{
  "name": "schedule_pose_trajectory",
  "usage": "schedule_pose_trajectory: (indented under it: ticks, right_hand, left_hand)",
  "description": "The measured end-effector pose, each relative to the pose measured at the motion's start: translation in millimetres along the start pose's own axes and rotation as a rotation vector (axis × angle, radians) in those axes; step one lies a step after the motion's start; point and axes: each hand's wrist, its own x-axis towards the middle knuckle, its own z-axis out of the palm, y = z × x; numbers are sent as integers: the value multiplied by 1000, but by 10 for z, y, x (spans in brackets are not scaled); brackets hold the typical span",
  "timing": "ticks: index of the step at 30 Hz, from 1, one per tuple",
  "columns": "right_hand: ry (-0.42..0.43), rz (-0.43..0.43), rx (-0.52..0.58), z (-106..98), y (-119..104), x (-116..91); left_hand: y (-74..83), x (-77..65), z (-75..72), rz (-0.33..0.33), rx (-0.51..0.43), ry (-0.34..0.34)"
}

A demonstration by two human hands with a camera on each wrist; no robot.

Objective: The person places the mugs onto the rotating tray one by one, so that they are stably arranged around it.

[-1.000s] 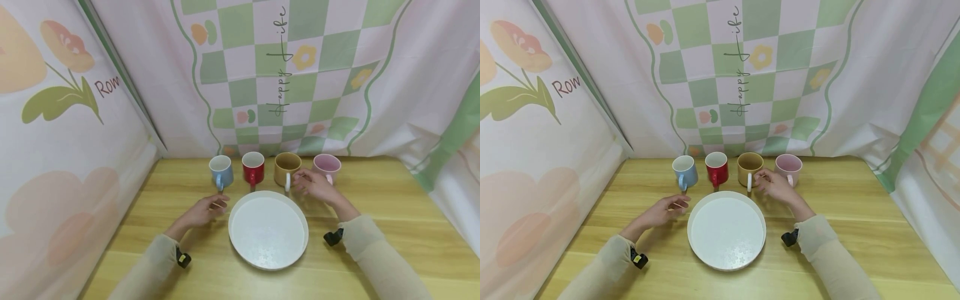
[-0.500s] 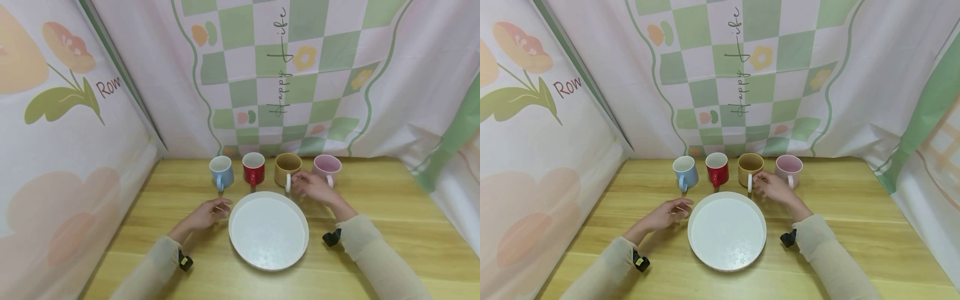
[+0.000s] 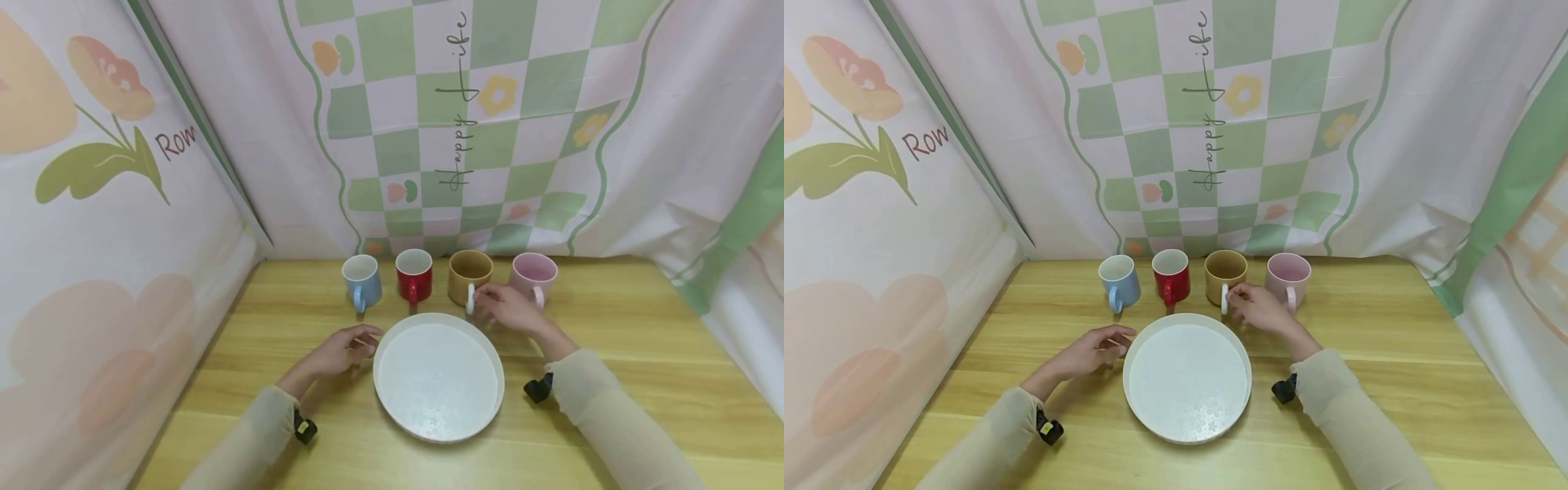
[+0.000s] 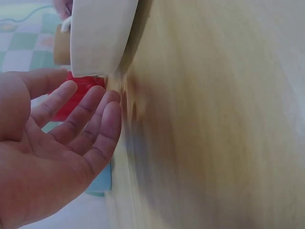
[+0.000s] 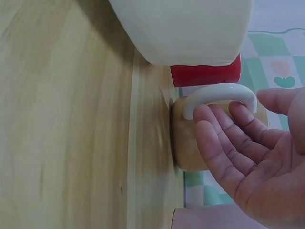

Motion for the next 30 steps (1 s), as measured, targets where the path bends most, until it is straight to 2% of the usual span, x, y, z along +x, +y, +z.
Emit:
schedule_pose_trajectory:
  ticks: [4, 17, 30]
  right_hand:
    - [-5, 11, -1, 19, 3, 18]
    - [9, 18, 4, 64, -3, 51]
    - [12, 14, 24, -35, 50, -22]
  left_hand:
    - [-5, 4, 13, 16, 0, -9]
    - [35, -15, 49, 4, -19, -24]
    - [15, -11, 47, 30, -31, -25]
